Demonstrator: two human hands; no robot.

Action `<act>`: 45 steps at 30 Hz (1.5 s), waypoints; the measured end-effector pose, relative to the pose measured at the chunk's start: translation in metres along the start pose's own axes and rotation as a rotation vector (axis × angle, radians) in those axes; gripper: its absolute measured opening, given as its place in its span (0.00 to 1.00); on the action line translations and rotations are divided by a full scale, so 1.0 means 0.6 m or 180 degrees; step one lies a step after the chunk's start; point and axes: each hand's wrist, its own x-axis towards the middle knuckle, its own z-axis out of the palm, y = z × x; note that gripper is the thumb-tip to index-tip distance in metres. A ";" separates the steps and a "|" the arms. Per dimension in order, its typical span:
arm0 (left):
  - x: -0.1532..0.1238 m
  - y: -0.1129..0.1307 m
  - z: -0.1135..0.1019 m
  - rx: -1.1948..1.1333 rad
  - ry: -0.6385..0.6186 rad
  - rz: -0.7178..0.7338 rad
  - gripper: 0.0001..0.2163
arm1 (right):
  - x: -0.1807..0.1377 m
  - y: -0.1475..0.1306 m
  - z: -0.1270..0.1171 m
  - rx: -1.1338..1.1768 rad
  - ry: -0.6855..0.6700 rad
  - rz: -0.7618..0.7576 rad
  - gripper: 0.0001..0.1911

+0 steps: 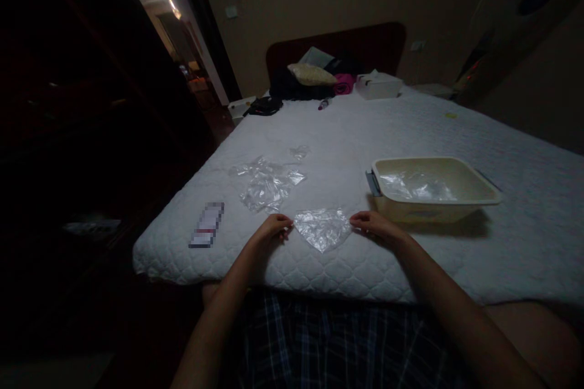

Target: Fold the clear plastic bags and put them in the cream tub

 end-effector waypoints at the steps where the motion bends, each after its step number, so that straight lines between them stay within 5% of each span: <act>1: 0.003 -0.002 0.001 -0.0067 0.0001 -0.0008 0.12 | 0.004 0.002 0.001 -0.0018 0.0026 -0.0035 0.17; 45: 0.005 -0.023 0.035 -0.0811 0.0134 0.0522 0.12 | 0.030 0.015 0.028 -0.0018 0.0272 -0.0362 0.17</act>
